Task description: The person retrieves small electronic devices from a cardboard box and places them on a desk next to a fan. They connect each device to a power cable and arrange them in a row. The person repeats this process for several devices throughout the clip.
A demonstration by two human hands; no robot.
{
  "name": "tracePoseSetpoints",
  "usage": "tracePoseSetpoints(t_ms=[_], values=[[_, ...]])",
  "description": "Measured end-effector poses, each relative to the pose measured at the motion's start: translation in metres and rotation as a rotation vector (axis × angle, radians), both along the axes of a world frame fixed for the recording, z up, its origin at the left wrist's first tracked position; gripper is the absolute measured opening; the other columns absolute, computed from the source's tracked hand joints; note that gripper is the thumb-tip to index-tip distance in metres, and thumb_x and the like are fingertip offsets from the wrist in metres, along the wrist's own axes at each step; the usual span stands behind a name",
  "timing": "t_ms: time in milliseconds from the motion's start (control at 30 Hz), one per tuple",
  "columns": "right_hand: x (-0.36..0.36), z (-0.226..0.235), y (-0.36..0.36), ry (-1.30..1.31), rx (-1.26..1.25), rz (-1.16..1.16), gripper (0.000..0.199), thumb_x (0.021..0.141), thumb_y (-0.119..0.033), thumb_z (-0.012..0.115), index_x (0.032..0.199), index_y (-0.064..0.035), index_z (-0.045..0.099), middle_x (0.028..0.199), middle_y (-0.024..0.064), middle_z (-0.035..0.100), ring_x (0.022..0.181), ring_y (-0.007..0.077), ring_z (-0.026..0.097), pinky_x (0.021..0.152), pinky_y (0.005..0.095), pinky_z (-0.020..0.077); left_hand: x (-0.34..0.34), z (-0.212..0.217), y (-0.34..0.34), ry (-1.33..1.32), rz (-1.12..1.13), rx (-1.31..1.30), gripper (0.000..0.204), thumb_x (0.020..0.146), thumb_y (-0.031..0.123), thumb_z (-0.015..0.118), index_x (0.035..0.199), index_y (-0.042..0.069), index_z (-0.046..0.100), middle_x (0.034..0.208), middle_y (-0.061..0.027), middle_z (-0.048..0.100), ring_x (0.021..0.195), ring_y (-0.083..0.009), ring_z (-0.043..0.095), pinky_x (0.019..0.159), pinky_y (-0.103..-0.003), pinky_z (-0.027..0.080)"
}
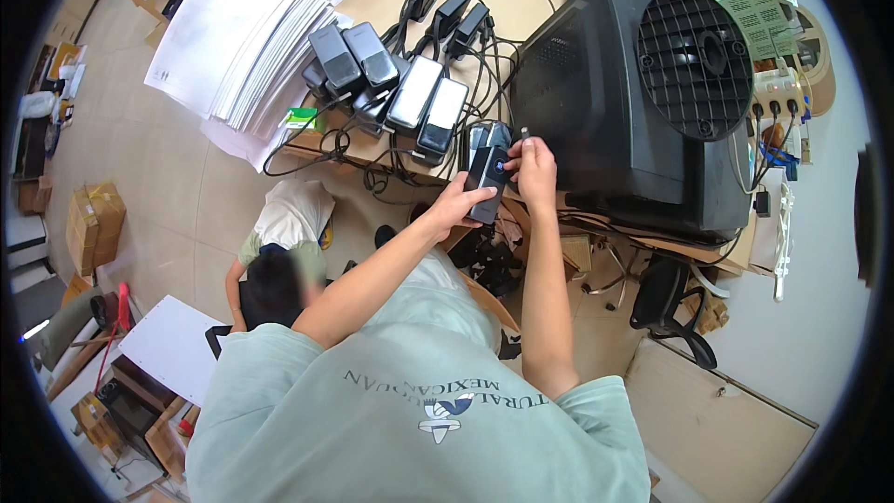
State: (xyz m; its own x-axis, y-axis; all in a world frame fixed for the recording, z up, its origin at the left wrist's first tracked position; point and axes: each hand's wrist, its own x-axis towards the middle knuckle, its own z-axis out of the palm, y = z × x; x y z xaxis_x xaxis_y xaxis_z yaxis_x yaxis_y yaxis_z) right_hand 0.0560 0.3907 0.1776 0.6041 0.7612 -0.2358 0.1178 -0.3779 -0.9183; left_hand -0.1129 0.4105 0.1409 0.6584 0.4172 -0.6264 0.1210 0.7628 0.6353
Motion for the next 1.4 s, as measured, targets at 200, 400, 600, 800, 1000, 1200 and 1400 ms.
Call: tracePoseSetpoints(t_ms=[200, 400, 600, 800, 1000, 1200, 1400], values=[[-0.003, -0.052, 0.015, -0.533, -0.162, 0.07, 0.038, 0.104, -0.022, 0.044, 0.121, 0.0095, 0.056, 0.132, 0.0278, 0.056, 0.122, 0.0445, 0.053, 0.105, 0.0458, 0.0418, -0.006, -0.023, 0.023, 0.065, -0.12, -0.048, 0.086, 0.084, 0.044, 0.076, 0.151, 0.01, 0.033, 0.119, -0.0027, 0.06, 0.099, -0.0127, 0.056, 0.069, -0.032, 0.041], [0.005, -0.066, 0.023, -0.243, -0.162, -0.021, 0.035, 0.104, -0.023, 0.045, 0.12, 0.0046, 0.058, 0.12, 0.0244, 0.063, 0.112, 0.0413, 0.06, 0.098, 0.0447, 0.0449, -0.005, -0.022, 0.034, 0.108, -0.123, -0.098, 0.104, 0.083, 0.047, 0.075, 0.16, 0.007, 0.018, 0.15, -0.0096, 0.042, 0.136, -0.0269, 0.041, 0.093, -0.048, 0.042], [0.014, -0.055, 0.028, -0.159, -0.137, 0.069, 0.029, 0.104, -0.024, 0.046, 0.108, 0.0015, 0.06, 0.094, 0.0195, 0.066, 0.089, 0.0371, 0.064, 0.084, 0.043, 0.0487, -0.003, -0.043, 0.04, 0.086, -0.137, -0.057, 0.084, 0.082, 0.048, 0.075, 0.145, 0.008, 0.037, 0.119, -0.0054, 0.055, 0.1, -0.014, 0.056, 0.064, -0.028, 0.042], [0.021, -0.024, 0.037, -0.102, -0.04, 0.049, 0.025, 0.104, -0.018, 0.047, 0.105, 0.0028, 0.06, 0.102, 0.0155, 0.063, 0.092, 0.0292, 0.061, 0.088, 0.0365, 0.0479, 0.001, -0.002, 0.06, 0.146, -0.254, -0.088, 0.064, 0.086, 0.042, 0.073, 0.133, 0.01, 0.045, 0.113, -0.0038, 0.055, 0.097, -0.0133, 0.057, 0.06, -0.028, 0.044], [0.004, 0.026, 0.088, 0.09, 0.376, -0.244, 0.021, 0.106, -0.017, 0.049, 0.103, 0.0001, 0.06, 0.084, 0.0018, 0.057, 0.076, 0.0086, 0.052, 0.07, 0.0244, 0.0447, 0.032, 0.015, 0.053, 0.043, 0.144, -0.293, 0.059, 0.1, 0.045, 0.059, 0.138, 0.003, 0.043, 0.126, -0.0116, 0.057, 0.102, -0.0193, 0.06, 0.082, -0.036, 0.054], [0.036, -0.003, 0.178, 0.314, 0.354, -0.016, 0.033, 0.11, -0.024, 0.043, 0.101, -0.0001, 0.064, 0.067, -0.0033, 0.049, 0.059, 0.0041, 0.041, 0.052, 0.0212, 0.0326, 0.054, -0.034, 0.063, 0.229, -0.199, 0.145, 0.061, 0.1, 0.049, 0.057, 0.129, -0.004, 0.045, 0.118, -0.0171, 0.058, 0.097, -0.0194, 0.056, 0.085, -0.036, 0.048], [0.057, -0.067, 0.229, 0.951, 0.238, -0.096, 0.023, 0.106, -0.017, 0.04, 0.106, 0.0001, 0.055, 0.068, 0.0038, 0.053, 0.056, 0.0146, 0.046, 0.051, 0.0279, 0.0375, 0.062, -0.033, 0.043, 0.379, -0.162, 0.597, 0.085, 0.097, 0.038, 0.063, 0.148, -0.015, 0.02, 0.147, -0.0362, 0.032, 0.138, -0.0472, 0.037, 0.116, -0.046, 0.034]])
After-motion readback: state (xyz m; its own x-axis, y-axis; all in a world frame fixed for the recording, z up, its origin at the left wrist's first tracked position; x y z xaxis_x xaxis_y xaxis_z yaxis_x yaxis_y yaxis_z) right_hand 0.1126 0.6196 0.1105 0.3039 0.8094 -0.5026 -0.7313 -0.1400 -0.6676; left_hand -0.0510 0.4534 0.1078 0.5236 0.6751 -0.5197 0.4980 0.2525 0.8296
